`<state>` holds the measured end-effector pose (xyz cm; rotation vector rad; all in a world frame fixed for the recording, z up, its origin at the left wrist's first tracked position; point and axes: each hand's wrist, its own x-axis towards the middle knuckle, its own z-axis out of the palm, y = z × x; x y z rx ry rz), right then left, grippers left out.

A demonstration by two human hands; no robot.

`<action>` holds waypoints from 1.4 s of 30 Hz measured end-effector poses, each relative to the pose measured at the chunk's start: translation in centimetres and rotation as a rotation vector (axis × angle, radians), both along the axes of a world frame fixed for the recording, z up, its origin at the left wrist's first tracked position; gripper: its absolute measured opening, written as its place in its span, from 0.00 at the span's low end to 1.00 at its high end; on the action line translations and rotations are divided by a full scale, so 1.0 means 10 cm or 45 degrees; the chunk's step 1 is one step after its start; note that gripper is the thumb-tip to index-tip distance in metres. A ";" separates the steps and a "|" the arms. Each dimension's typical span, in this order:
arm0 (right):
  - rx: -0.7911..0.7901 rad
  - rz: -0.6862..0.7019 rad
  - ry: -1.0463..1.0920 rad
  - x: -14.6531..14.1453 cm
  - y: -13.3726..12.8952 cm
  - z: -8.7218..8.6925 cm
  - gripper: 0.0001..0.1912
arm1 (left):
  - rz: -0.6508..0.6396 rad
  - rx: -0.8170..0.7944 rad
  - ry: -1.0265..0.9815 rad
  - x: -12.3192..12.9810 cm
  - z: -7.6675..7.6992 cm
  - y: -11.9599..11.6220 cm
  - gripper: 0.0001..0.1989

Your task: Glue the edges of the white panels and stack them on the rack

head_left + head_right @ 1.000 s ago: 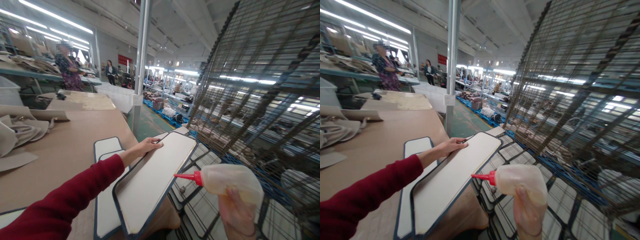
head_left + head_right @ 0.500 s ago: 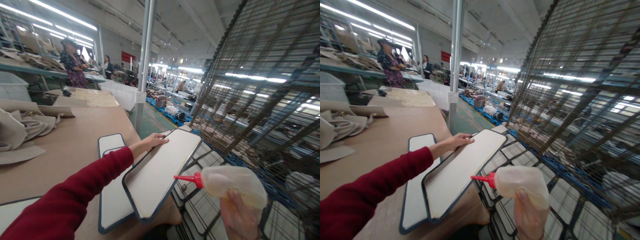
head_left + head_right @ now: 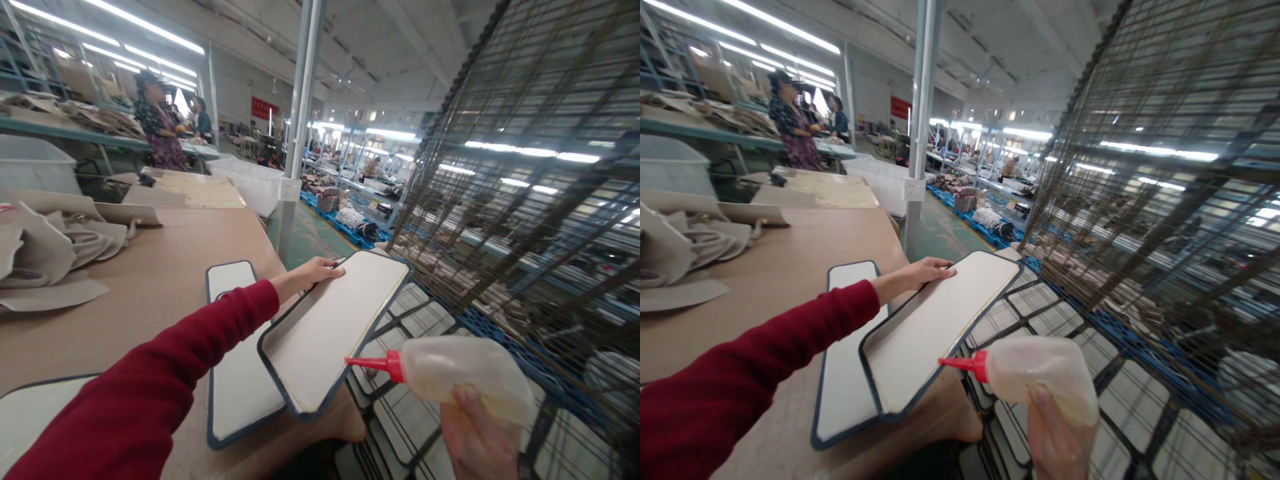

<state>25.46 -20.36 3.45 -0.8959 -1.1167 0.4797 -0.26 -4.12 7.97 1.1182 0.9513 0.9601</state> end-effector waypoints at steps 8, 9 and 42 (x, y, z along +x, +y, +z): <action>-0.059 0.027 0.002 0.03 -0.02 -0.17 0.16 | 0.072 -0.010 0.037 -0.05 -0.09 0.16 0.22; -0.066 0.034 0.021 0.02 -0.03 -0.16 0.18 | 0.079 -0.004 0.042 -0.06 -0.10 0.18 0.22; 0.286 -0.030 0.469 0.06 0.23 0.53 0.22 | 0.231 0.153 0.140 -0.09 0.14 -0.05 0.35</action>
